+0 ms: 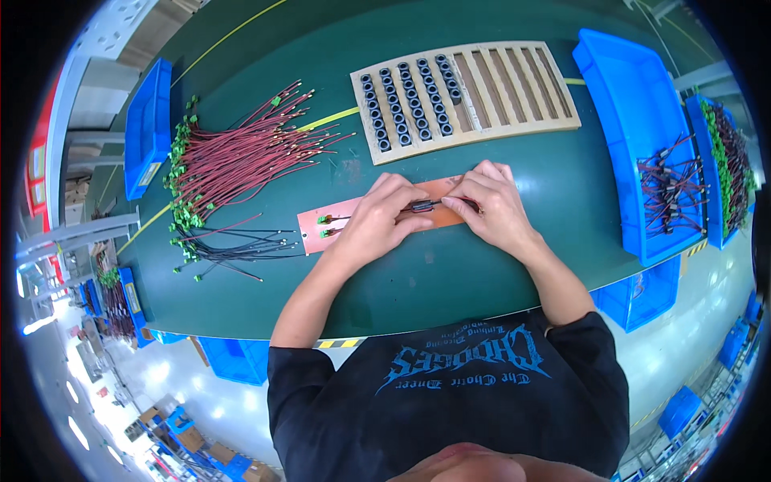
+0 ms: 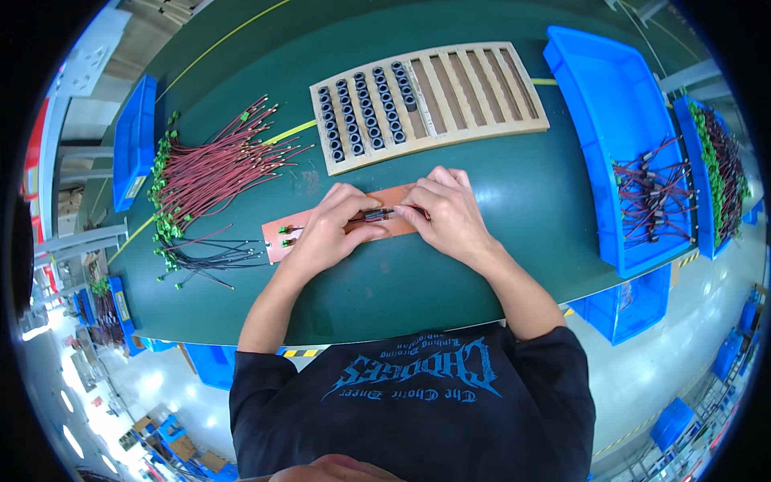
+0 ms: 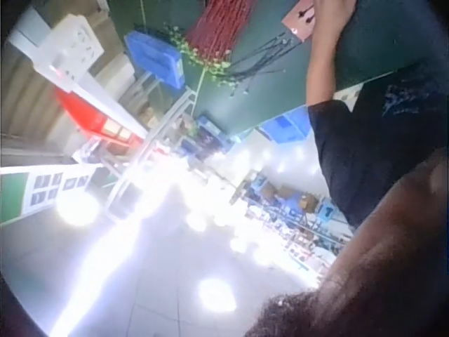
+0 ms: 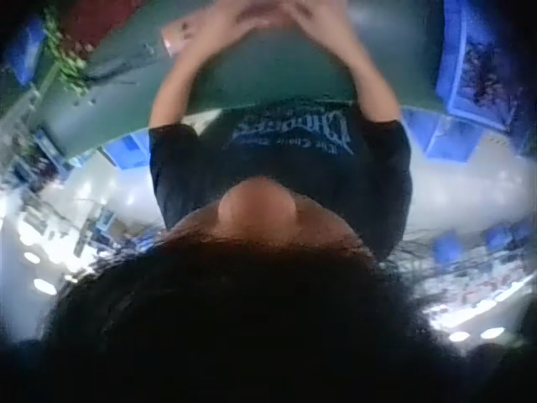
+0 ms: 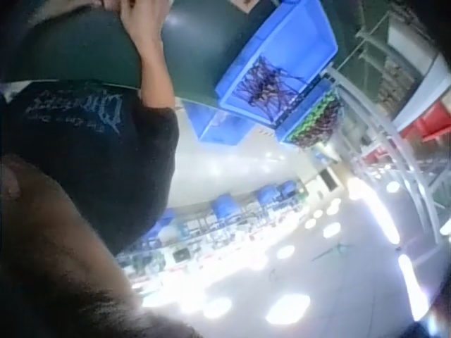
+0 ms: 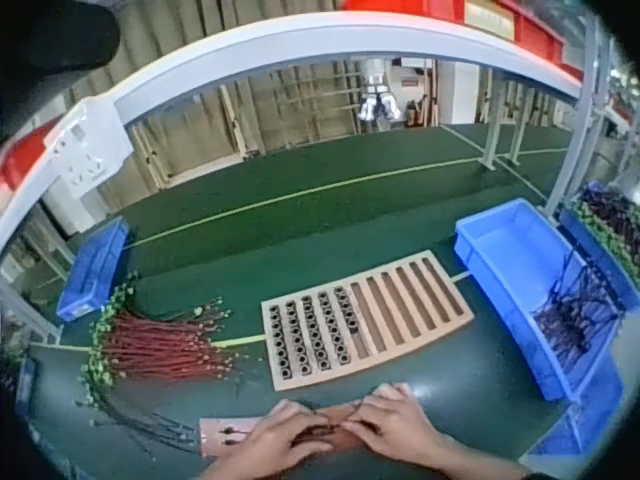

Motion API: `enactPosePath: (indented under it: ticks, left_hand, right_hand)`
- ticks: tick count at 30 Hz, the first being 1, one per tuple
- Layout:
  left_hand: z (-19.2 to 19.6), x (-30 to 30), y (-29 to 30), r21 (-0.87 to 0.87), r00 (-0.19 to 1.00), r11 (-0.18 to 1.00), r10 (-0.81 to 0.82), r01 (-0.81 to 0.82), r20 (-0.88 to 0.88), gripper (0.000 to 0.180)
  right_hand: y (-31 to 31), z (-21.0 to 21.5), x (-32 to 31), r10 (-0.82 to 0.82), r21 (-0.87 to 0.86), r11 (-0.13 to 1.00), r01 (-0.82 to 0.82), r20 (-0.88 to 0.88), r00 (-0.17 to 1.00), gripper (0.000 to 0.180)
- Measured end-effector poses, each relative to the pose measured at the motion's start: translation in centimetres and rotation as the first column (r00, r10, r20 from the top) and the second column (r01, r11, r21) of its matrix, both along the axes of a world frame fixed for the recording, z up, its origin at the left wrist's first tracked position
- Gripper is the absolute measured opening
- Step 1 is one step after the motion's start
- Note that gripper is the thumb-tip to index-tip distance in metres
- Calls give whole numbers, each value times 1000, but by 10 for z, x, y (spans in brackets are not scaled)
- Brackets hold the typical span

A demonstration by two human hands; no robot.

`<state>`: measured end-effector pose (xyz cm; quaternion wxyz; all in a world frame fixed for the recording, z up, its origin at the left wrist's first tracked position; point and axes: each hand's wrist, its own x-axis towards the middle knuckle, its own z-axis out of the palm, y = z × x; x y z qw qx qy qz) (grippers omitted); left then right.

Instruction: The person assembles wires by inserting green connectors onto red and black wires, then sliding a cylindrical sleeve over the joined section. They repeat this process for multiple wire pairs, placing the finished assemblies into a blue bin on the right.

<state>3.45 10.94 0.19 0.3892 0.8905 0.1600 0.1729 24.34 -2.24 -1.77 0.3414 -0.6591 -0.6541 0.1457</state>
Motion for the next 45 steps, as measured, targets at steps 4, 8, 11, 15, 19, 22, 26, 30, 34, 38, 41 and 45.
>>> enactPosePath:
  ticks: [4, 8, 11, 15, 19, 22, 26, 30, 34, 38, 41, 45]
  left_hand:
    - [4, -8, 3, -243, 998, 968, 60, -62, -15, 19]
    - [-1, -6, 7, -245, 999, 968, 50, -49, -1, 14]
    - [8, 10, 15, -202, 1000, 979, 10, -8, 9, 15]
    - [28, 54, 37, -118, 950, 967, -246, 227, -192, 20]
    - [28, 91, 49, -246, 731, 877, -481, 414, -484, 16]
    - [22, 93, 46, -305, 757, 879, -472, 366, -452, 11]
    - [18, 84, 37, -320, 837, 908, -385, 269, -389, 10]
    - [21, 88, 30, -356, 863, 905, -362, 234, -352, 10]
    - [14, 82, 39, -403, 861, 864, -429, 302, -274, 13]
    - [11, 74, 35, -692, 911, 713, -353, 115, -213, 19]
    - [17, 75, 24, -662, 938, 747, -269, 60, -218, 23]
    - [9, 75, 22, -655, 951, 752, -253, 78, -177, 23]
  right_hand:
    - [1, -1, -1, 8, 52, 999, -7, -13, 1000, 10]
    - [1, -2, 0, 4, 49, 999, -2, -41, 999, 11]
    - [0, 0, 3, 1, 43, 999, 2, -56, 998, 12]
    - [-2, 3, 9, -18, 53, 998, 28, -179, 984, 14]
    - [-5, -1, 16, -50, 34, 998, 57, -179, 983, 13]
    - [-7, -8, 15, -46, 67, 996, 57, -159, 986, 14]
    - [-3, -7, 23, 5, 78, 997, 10, -186, 982, 14]
    - [-5, -12, 25, -25, 85, 995, 44, -220, 975, 13]
    - [-4, -7, 26, -69, 42, 995, 85, -284, 956, 14]
    - [-7, -9, 33, -161, 46, 977, 208, -481, 862, 18]
    - [-12, -10, 28, -223, 5, 960, 281, -592, 774, 18]
    - [-14, -20, 23, -252, -1, 945, 328, -642, 724, 21]
